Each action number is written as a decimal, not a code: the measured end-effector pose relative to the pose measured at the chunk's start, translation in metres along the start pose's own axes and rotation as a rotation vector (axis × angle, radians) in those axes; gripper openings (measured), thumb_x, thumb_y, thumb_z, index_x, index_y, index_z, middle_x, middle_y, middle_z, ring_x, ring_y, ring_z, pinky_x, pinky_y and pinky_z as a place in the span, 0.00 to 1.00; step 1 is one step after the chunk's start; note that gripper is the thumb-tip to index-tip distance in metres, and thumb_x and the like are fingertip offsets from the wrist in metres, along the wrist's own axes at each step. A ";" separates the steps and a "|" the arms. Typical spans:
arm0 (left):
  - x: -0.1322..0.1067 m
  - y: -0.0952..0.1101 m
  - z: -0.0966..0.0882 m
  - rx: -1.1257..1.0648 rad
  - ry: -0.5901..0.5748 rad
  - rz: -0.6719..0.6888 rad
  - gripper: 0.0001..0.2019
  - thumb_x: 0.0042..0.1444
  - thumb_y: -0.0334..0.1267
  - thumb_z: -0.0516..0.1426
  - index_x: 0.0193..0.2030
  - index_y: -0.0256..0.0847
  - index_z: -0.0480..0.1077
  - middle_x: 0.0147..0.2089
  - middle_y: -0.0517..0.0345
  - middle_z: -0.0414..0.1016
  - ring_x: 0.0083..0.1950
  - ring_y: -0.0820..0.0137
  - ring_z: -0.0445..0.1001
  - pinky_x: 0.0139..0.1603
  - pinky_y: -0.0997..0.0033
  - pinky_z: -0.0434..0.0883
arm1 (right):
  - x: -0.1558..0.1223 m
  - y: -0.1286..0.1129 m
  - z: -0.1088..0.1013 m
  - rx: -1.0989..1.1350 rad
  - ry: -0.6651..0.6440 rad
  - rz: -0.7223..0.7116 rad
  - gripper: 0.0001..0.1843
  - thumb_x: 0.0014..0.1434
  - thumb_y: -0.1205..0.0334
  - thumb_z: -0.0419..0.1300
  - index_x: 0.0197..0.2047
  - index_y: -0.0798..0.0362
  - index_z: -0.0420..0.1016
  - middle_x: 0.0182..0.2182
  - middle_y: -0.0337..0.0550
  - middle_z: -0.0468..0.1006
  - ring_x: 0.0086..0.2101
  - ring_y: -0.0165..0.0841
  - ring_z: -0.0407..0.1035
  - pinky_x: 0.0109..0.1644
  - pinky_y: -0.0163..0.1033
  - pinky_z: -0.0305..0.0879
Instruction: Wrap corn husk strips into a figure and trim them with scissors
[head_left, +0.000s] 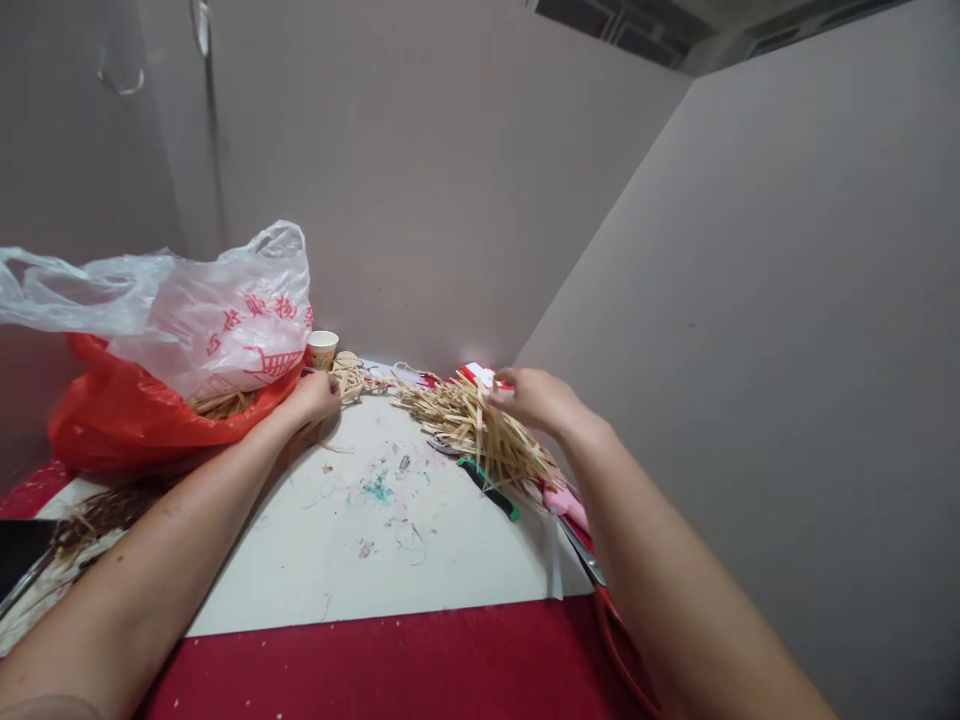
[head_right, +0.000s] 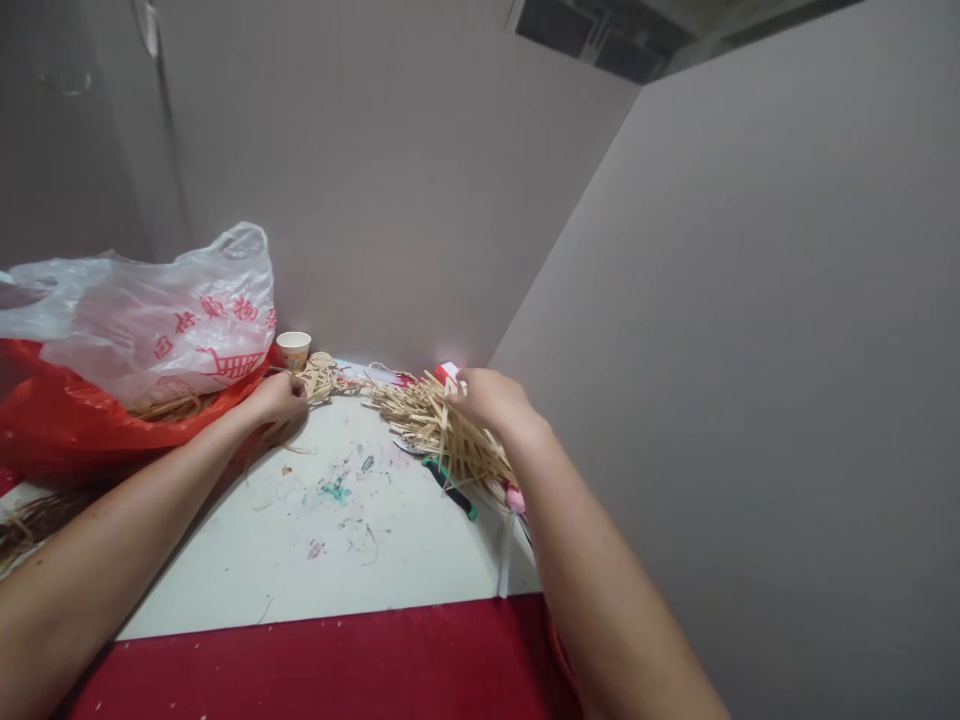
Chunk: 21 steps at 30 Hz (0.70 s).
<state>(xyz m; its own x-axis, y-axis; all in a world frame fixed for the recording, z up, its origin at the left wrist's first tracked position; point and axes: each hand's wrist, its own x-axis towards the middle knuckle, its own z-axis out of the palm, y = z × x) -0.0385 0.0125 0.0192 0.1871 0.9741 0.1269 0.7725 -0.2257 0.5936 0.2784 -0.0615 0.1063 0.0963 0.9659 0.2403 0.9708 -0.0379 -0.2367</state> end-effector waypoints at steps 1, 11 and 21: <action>0.000 0.001 -0.001 -0.151 0.002 -0.008 0.07 0.40 0.30 0.59 0.17 0.39 0.66 0.19 0.57 0.69 0.24 0.69 0.66 0.27 0.72 0.58 | -0.004 -0.012 0.003 0.052 0.062 -0.039 0.10 0.49 0.56 0.65 0.35 0.49 0.78 0.32 0.47 0.80 0.37 0.45 0.74 0.41 0.49 0.65; 0.006 0.006 -0.007 -0.990 0.220 -0.062 0.06 0.42 0.36 0.59 0.25 0.39 0.64 0.18 0.65 0.66 0.18 0.77 0.62 0.22 0.77 0.59 | -0.008 -0.144 0.117 0.355 -0.222 -0.053 0.12 0.55 0.56 0.60 0.24 0.52 0.76 0.22 0.43 0.77 0.26 0.34 0.71 0.31 0.37 0.61; 0.020 -0.021 0.012 -1.076 0.313 -0.052 0.07 0.43 0.37 0.59 0.27 0.40 0.64 0.18 0.64 0.68 0.19 0.75 0.64 0.23 0.76 0.61 | 0.012 -0.182 0.170 0.378 -0.266 0.047 0.04 0.51 0.63 0.60 0.26 0.52 0.71 0.30 0.47 0.79 0.34 0.38 0.73 0.36 0.38 0.64</action>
<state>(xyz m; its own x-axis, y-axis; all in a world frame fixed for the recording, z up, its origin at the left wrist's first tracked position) -0.0436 0.0363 0.0000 -0.1084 0.9765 0.1863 -0.1802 -0.2035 0.9623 0.0658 0.0010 -0.0082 0.0311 0.9994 -0.0169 0.8139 -0.0351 -0.5799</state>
